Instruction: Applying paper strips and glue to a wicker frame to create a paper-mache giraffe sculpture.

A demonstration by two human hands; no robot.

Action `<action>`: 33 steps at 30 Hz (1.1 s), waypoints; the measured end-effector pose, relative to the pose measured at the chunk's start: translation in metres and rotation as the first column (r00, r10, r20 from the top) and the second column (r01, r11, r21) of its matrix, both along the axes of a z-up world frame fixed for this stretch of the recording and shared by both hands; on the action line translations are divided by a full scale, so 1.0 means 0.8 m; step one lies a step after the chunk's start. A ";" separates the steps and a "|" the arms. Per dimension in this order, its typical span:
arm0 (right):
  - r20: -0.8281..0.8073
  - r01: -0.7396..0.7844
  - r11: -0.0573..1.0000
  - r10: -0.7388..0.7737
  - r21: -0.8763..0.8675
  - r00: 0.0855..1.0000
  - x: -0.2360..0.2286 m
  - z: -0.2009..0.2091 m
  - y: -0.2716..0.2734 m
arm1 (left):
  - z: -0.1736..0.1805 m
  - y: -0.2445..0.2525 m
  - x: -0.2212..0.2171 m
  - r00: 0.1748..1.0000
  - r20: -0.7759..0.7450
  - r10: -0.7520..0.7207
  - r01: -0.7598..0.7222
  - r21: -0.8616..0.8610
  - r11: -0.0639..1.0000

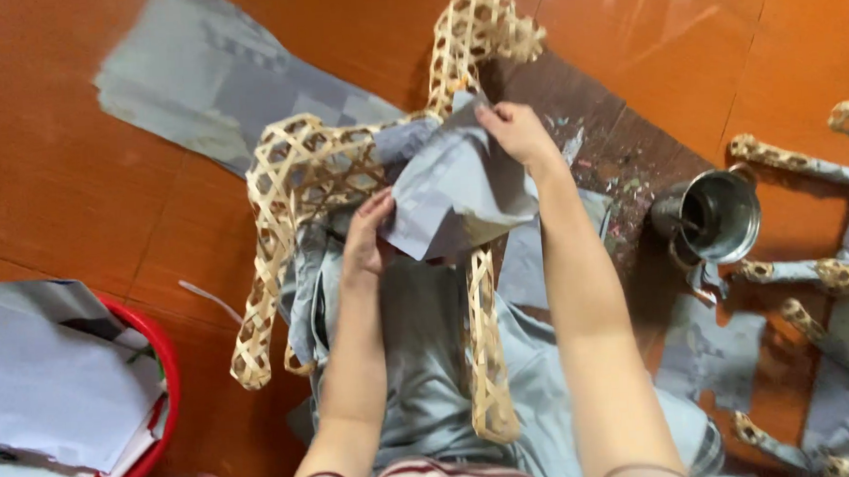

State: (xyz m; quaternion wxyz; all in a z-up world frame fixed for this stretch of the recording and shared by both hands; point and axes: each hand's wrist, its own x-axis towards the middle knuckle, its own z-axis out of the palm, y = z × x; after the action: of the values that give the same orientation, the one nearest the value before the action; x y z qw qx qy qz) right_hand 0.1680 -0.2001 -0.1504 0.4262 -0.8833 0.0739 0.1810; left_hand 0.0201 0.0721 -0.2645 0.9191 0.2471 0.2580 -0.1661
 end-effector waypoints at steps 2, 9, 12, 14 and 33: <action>-0.032 0.035 0.997 -0.037 -0.071 0.999 -0.017 -0.003 0.009 | -0.012 0.006 -0.012 0.999 0.038 -0.023 0.019 0.091 0.996; 0.316 0.153 0.868 0.005 -0.473 0.949 -0.004 -0.030 0.034 | 0.011 0.013 -0.007 0.990 0.086 -0.109 0.077 0.312 0.947; 0.630 0.218 0.725 0.361 -0.653 0.687 -0.021 0.021 0.040 | 0.005 0.013 -0.008 0.988 0.044 -0.148 0.124 0.351 0.928; 0.614 0.005 0.864 0.353 -0.503 0.706 -0.057 0.072 0.052 | -0.004 0.015 -0.011 0.985 0.075 -0.153 0.118 0.342 0.932; 0.477 -0.508 0.839 0.534 -0.197 0.698 -0.303 0.222 0.058 | 0.029 0.014 -0.003 0.993 0.016 -0.115 0.096 0.436 0.895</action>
State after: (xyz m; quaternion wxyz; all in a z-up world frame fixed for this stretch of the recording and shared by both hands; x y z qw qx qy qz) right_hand -0.0742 -0.1536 0.0271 0.3390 -0.8933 -0.2908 0.0501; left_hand 0.0175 0.0829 -0.2411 0.8358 0.4626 0.2556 -0.1488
